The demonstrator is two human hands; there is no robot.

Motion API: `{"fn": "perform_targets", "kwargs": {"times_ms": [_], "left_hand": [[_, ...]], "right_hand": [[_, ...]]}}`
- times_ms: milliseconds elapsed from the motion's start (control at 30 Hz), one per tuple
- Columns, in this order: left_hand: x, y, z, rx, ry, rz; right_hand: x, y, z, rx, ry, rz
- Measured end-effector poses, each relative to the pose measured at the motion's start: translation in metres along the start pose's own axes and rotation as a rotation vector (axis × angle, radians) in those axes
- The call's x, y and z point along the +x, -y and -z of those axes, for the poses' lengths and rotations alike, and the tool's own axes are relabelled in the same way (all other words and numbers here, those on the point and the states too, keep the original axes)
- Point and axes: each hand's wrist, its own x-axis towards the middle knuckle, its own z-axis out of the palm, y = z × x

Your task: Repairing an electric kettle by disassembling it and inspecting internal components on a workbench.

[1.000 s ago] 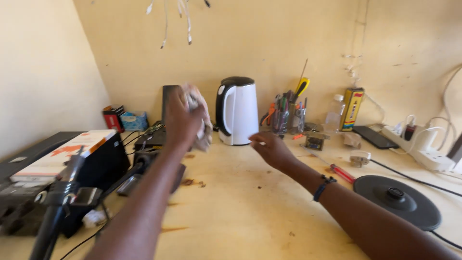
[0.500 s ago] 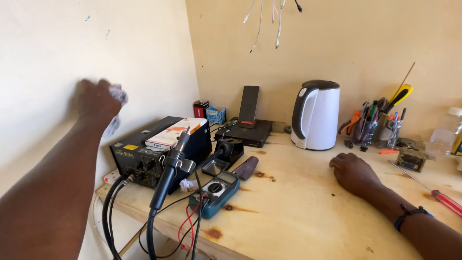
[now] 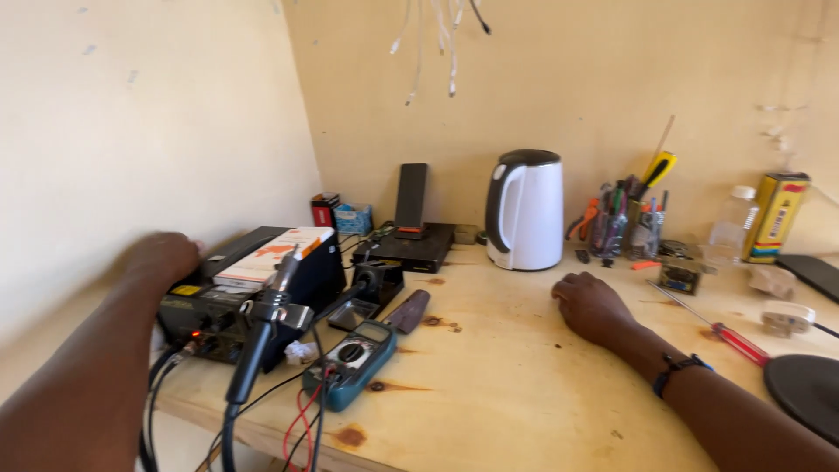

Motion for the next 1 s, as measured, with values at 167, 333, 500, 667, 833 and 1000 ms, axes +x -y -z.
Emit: {"fn": "perform_targets", "kwargs": {"times_ms": [167,333,500,667,833,1000], "left_hand": [[0.017,-0.031,0.020,-0.198,-0.626,-0.105],[0.000,-0.136,0.093,-0.423,-1.202,-0.871],[-0.099,-0.287,0.119,-0.514,-1.398,-1.093],[-0.156,-0.408,0.049,-0.916,-0.599,-0.700],[-0.142,-0.483,-0.033,-0.963,-0.178,-0.550],[-0.155,-0.504,-0.069,-1.129,0.004,-0.450]], "right_hand": [[0.003,-0.011,-0.012,0.020,-0.137,0.161],[-0.012,0.008,0.017,0.049,-0.054,0.065],[-0.017,0.013,0.019,0.035,-0.009,0.013],[-0.005,-0.017,-0.017,-0.120,-0.301,0.088],[0.000,-0.027,-0.021,-0.043,-0.297,0.021],[-0.003,-0.024,-0.027,0.018,-0.291,-0.002]]}}
